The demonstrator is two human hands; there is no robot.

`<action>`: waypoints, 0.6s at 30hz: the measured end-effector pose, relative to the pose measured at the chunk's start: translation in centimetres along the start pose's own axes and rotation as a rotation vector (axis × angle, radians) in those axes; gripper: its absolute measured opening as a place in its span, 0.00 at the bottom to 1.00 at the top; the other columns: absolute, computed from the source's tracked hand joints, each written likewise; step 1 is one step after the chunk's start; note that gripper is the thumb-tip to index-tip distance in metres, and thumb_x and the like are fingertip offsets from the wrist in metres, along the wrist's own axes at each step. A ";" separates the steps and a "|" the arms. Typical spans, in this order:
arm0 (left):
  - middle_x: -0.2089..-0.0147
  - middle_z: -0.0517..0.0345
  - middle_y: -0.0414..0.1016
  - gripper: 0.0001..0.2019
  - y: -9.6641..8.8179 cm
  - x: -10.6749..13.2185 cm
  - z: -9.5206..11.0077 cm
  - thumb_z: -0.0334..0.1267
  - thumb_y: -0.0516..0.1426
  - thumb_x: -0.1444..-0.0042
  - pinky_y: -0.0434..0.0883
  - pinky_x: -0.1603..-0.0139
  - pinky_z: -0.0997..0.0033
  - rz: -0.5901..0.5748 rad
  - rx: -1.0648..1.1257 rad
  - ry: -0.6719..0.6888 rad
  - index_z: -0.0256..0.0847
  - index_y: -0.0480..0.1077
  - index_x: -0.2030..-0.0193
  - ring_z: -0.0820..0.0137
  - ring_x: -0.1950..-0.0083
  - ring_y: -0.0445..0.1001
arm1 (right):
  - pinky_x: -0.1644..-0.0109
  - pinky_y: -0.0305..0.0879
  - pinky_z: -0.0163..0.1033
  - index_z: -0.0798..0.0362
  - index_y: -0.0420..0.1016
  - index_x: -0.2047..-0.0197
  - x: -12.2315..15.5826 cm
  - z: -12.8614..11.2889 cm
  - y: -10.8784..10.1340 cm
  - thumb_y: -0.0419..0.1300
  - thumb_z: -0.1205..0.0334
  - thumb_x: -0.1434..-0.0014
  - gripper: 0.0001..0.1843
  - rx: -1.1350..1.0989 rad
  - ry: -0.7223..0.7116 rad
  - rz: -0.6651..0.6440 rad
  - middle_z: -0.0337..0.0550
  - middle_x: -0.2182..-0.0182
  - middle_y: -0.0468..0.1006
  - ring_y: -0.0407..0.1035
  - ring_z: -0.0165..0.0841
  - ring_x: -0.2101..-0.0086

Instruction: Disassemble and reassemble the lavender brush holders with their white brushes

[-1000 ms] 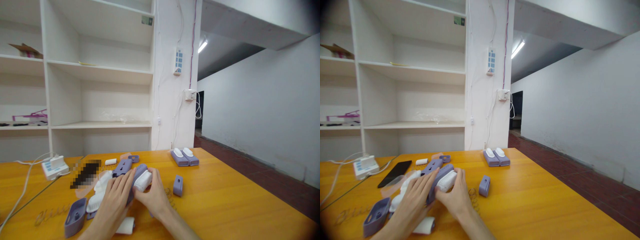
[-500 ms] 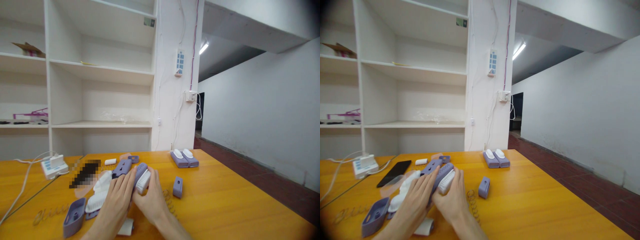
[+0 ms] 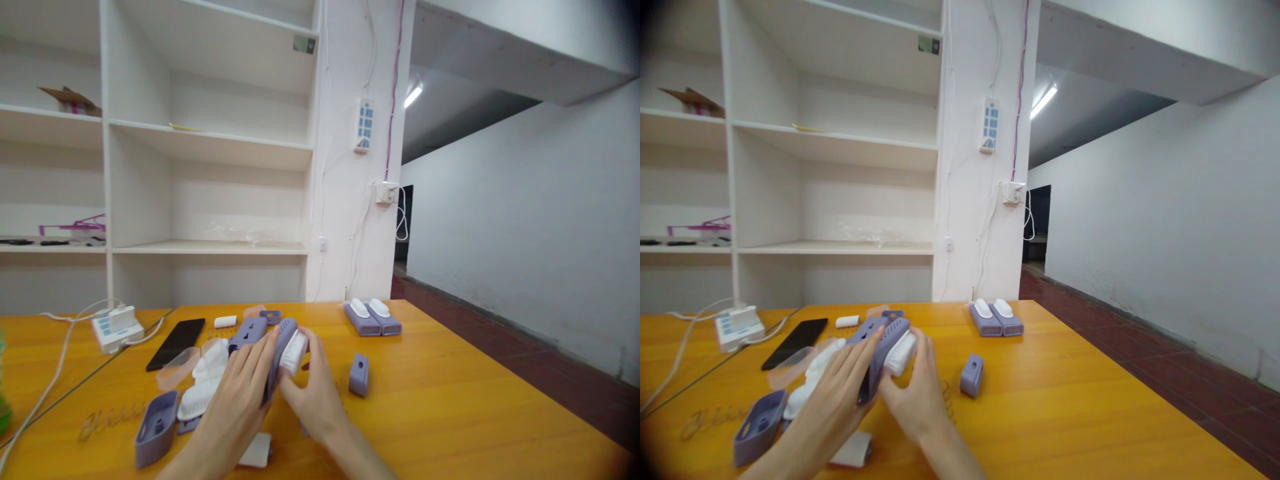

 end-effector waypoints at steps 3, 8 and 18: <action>0.32 0.41 0.68 0.40 -0.4 0.1 -0.2 0.32 0.56 0.41 0.69 0.38 0.48 0.039 0.114 -0.091 0.40 0.44 0.24 0.49 0.36 0.70 | 0.46 0.71 0.44 0.49 0.59 0.35 0.2 1.9 0.3 0.69 0.51 0.45 0.40 -0.306 0.290 0.016 0.48 0.45 0.76 0.73 0.42 0.48; 0.28 0.44 0.62 0.45 0.6 1.6 1.7 0.35 0.61 0.40 0.69 0.34 0.46 0.028 0.348 -0.176 0.49 0.38 0.23 0.51 0.30 0.65 | 0.67 0.71 0.35 0.48 0.67 0.45 0.7 4.3 1.7 0.73 0.49 0.49 0.33 -0.766 0.638 0.062 0.39 0.62 0.82 0.77 0.38 0.64; 0.43 0.53 0.80 0.36 -0.1 2.4 0.1 0.30 0.69 0.64 0.70 0.39 0.45 -0.637 0.517 -0.250 0.55 0.77 0.44 0.45 0.43 0.76 | 0.70 0.71 0.36 0.53 0.74 0.63 -2.0 9.0 -5.0 0.65 0.55 0.45 0.11 -0.853 0.779 0.267 0.40 0.74 0.82 0.76 0.35 0.74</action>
Point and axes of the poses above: each hand's wrist, its own x-axis away from the middle knuckle, its own y-axis out of the palm, z = x × y, the point moved 8 cm from there along -x, towards the middle knuckle
